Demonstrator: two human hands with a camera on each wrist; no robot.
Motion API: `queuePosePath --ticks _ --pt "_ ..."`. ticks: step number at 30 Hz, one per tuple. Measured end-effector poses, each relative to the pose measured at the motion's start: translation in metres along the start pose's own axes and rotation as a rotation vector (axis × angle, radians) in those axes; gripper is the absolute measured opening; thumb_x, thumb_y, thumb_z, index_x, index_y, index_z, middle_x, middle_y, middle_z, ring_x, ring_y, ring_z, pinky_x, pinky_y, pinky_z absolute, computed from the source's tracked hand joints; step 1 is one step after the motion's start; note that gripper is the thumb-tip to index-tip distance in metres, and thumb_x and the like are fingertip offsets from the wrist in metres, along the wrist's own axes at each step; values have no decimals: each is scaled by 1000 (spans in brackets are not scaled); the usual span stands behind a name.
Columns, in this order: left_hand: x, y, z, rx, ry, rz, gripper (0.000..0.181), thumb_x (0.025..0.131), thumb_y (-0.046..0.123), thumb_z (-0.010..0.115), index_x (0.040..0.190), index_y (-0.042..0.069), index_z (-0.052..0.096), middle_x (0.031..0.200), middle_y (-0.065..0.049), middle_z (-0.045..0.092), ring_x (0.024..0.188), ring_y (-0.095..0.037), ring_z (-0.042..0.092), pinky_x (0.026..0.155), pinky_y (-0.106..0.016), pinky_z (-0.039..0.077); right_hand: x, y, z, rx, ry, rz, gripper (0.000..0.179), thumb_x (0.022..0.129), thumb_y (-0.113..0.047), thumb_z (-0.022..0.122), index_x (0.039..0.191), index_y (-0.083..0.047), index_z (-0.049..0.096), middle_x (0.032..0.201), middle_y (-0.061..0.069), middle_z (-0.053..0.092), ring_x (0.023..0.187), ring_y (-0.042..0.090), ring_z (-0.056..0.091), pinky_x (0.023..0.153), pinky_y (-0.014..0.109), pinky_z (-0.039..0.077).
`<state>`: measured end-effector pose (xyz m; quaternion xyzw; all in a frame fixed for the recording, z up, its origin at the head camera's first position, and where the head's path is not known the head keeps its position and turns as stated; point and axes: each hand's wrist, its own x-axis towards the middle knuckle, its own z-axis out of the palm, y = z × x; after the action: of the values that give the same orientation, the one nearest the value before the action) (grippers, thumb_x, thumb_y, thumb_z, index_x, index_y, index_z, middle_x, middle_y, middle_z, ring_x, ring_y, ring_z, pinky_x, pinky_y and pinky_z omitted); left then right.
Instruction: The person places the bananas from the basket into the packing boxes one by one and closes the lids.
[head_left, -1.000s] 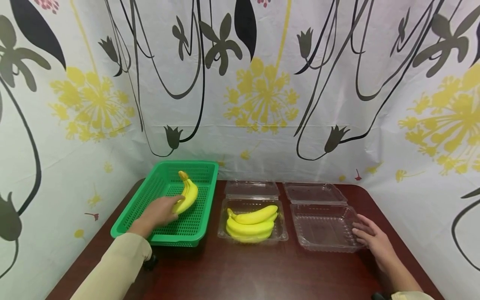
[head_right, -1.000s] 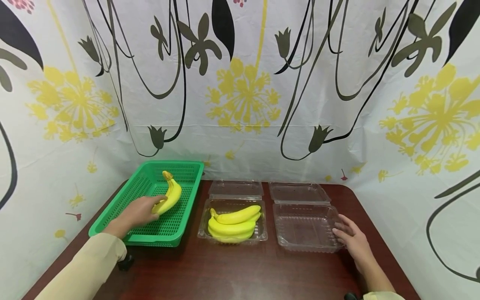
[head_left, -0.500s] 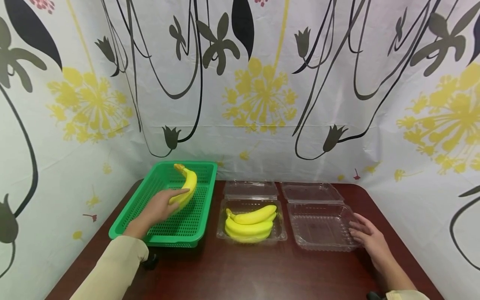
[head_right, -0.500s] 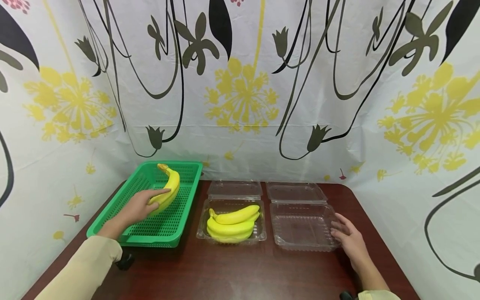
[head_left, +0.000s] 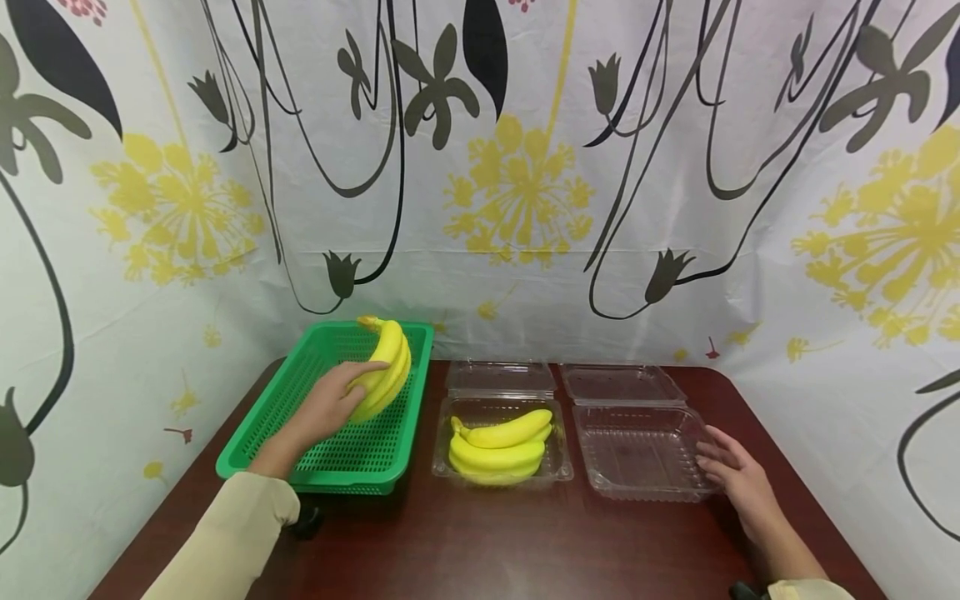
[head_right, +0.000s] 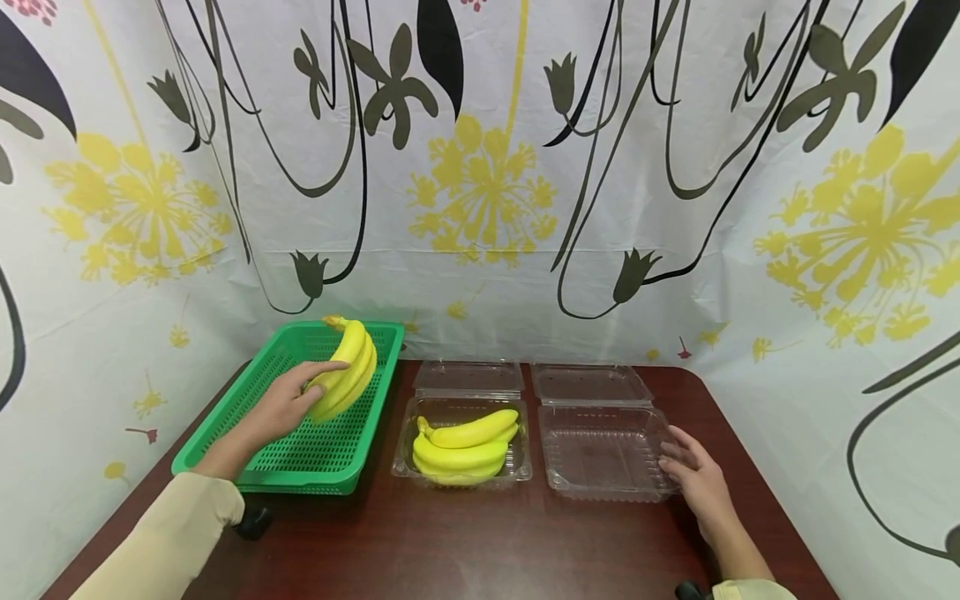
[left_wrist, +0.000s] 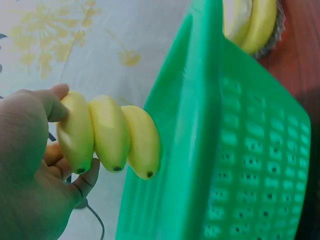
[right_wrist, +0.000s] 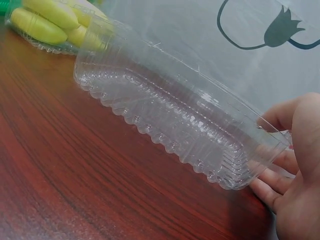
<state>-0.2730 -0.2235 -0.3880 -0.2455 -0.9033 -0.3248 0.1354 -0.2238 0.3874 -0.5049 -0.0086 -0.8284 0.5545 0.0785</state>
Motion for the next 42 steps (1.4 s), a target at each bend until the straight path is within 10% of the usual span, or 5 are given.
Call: queuePosePath --ticks 11,18,26,42 --pt "12 35 7 -233 38 -77 42 99 8 44 137 19 56 90 -11 51 49 -11 34 48 -30 39 -1 1 3 4 11 14 59 101 -17 54 152 -4 27 127 2 57 97 -9 55 77 18 49" --pt "18 53 20 -321 -17 -26 41 101 8 43 138 19 54 122 -11 54 57 -17 42 54 -32 43 1 2 2 100 -81 -18 60 101 -9 50 154 -6 23 124 -14 56 103 -6 56 78 22 50" --pt "22 72 37 -354 -85 47 38 103 5 42 138 16 54 142 -7 48 113 -25 49 82 -42 43 4 11 -6 236 -250 -76 64 102 -6 45 156 -7 12 128 -20 52 113 -5 51 83 18 44" --pt "34 101 72 -351 -143 95 40 103 3 42 136 22 55 140 -1 50 117 -20 50 87 -42 44 -1 12 -7 247 -310 -114 63 103 -7 40 157 -11 9 136 -17 48 119 -6 45 84 14 35"
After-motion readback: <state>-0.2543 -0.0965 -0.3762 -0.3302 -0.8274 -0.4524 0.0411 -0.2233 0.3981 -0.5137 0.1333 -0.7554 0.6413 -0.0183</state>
